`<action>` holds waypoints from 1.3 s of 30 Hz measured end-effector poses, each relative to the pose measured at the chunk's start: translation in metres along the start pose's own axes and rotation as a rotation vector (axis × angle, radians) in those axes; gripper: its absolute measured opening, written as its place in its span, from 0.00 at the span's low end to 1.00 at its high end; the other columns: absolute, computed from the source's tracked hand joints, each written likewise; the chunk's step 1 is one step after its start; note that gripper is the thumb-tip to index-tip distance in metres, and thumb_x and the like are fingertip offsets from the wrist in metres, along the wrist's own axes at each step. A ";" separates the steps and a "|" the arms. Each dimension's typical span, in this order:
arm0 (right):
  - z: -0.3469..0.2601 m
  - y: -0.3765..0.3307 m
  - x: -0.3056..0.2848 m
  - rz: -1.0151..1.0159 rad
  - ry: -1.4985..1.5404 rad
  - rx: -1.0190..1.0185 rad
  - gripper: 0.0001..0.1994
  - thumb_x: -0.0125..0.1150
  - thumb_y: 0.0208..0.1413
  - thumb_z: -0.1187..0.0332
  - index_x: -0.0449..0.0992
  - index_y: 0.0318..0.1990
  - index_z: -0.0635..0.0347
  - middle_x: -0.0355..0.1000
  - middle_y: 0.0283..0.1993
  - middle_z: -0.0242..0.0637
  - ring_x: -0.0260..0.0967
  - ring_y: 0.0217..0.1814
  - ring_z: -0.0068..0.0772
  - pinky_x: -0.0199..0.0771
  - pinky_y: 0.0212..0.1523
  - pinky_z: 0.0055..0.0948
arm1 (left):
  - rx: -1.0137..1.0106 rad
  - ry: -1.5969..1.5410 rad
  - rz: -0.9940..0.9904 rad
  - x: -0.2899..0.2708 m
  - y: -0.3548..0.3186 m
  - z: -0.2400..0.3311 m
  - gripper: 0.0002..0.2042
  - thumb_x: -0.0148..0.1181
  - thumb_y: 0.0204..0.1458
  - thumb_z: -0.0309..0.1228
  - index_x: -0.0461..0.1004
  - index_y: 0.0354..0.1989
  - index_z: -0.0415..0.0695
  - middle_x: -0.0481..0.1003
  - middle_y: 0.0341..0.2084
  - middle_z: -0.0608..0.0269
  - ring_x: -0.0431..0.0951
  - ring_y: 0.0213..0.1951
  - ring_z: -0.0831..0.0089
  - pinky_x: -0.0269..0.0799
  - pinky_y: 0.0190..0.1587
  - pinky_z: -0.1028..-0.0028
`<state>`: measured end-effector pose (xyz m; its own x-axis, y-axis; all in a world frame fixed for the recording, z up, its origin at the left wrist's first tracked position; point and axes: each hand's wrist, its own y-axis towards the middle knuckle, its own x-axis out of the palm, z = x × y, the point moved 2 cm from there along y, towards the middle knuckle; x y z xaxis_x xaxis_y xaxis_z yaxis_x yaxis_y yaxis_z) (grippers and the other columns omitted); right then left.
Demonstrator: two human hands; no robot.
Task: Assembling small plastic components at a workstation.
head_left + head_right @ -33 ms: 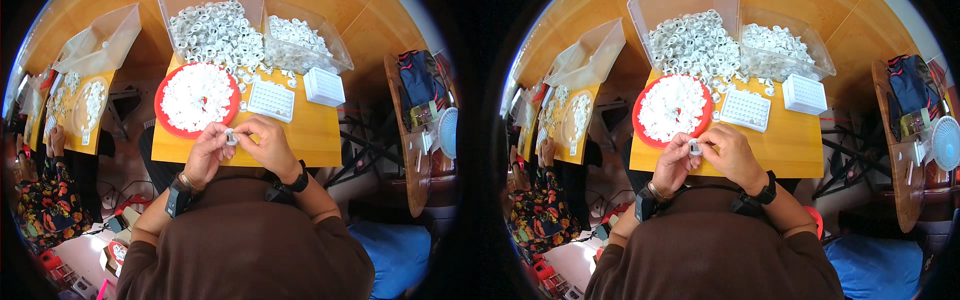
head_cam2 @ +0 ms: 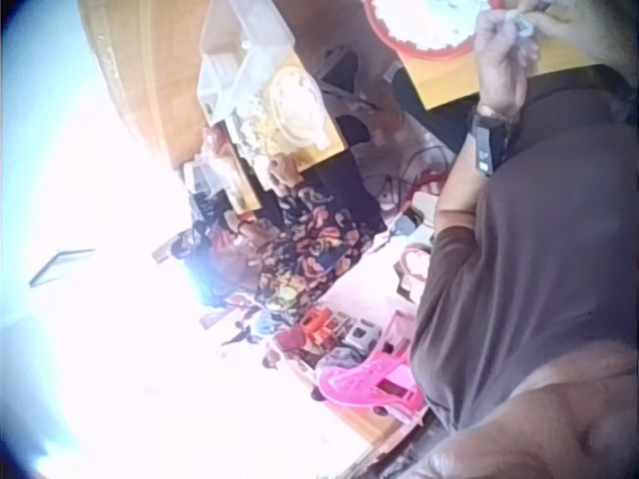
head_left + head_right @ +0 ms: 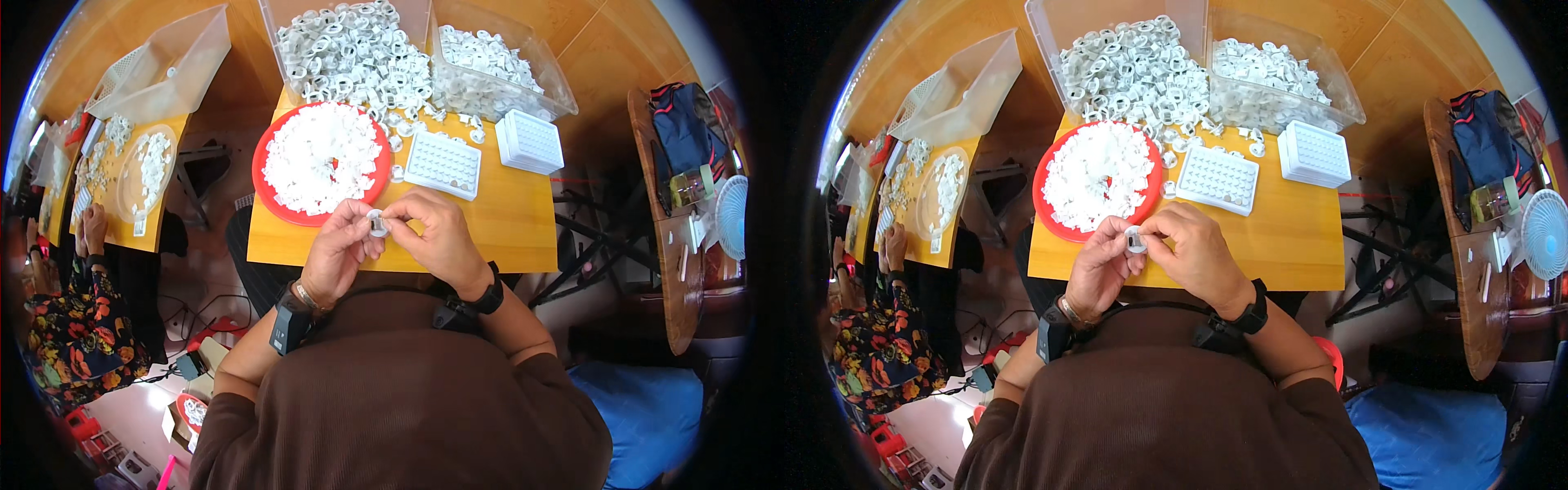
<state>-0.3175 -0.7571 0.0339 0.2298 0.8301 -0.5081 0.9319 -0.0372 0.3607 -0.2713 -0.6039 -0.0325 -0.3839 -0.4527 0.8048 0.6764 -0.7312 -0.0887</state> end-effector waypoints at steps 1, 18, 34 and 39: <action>0.001 -0.001 0.001 -0.003 -0.001 0.000 0.02 0.61 0.48 0.76 0.74 0.29 0.63 0.70 0.28 0.40 0.69 0.32 0.41 0.69 0.33 0.35 | 0.003 0.015 0.010 0.001 0.000 0.000 0.08 0.53 0.60 0.31 0.66 0.42 0.40 0.74 0.32 0.61 0.74 0.31 0.76 0.70 0.34 0.79; 0.045 -0.019 0.010 -0.257 0.751 0.578 0.07 0.64 0.54 0.73 0.70 0.35 0.59 0.71 0.30 0.28 0.66 0.29 0.15 0.67 0.31 0.16 | -0.090 0.108 -0.024 -0.001 -0.002 -0.004 0.04 0.52 0.60 0.27 0.68 0.41 0.43 0.74 0.31 0.64 0.74 0.30 0.79 0.69 0.33 0.80; 0.054 -0.021 -0.005 -0.092 0.527 0.482 0.05 0.64 0.53 0.72 0.75 0.33 0.64 0.72 0.29 0.29 0.69 0.31 0.19 0.70 0.32 0.23 | -0.113 0.130 -0.012 -0.003 0.003 -0.004 0.08 0.53 0.59 0.30 0.67 0.42 0.39 0.75 0.31 0.59 0.76 0.31 0.74 0.73 0.35 0.77; 0.070 -0.012 -0.064 0.245 -0.279 0.359 0.05 0.62 0.50 0.69 0.78 0.33 0.61 0.72 0.31 0.40 0.71 0.33 0.40 0.70 0.36 0.35 | -0.091 0.025 -0.011 -0.011 0.006 -0.001 0.09 0.52 0.60 0.32 0.66 0.43 0.40 0.75 0.32 0.55 0.76 0.30 0.72 0.73 0.35 0.76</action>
<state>-0.3235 -0.8491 0.0075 0.4742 0.5951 -0.6489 0.8676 -0.4413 0.2293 -0.2637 -0.6038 -0.0420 -0.4071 -0.4559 0.7915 0.6125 -0.7791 -0.1337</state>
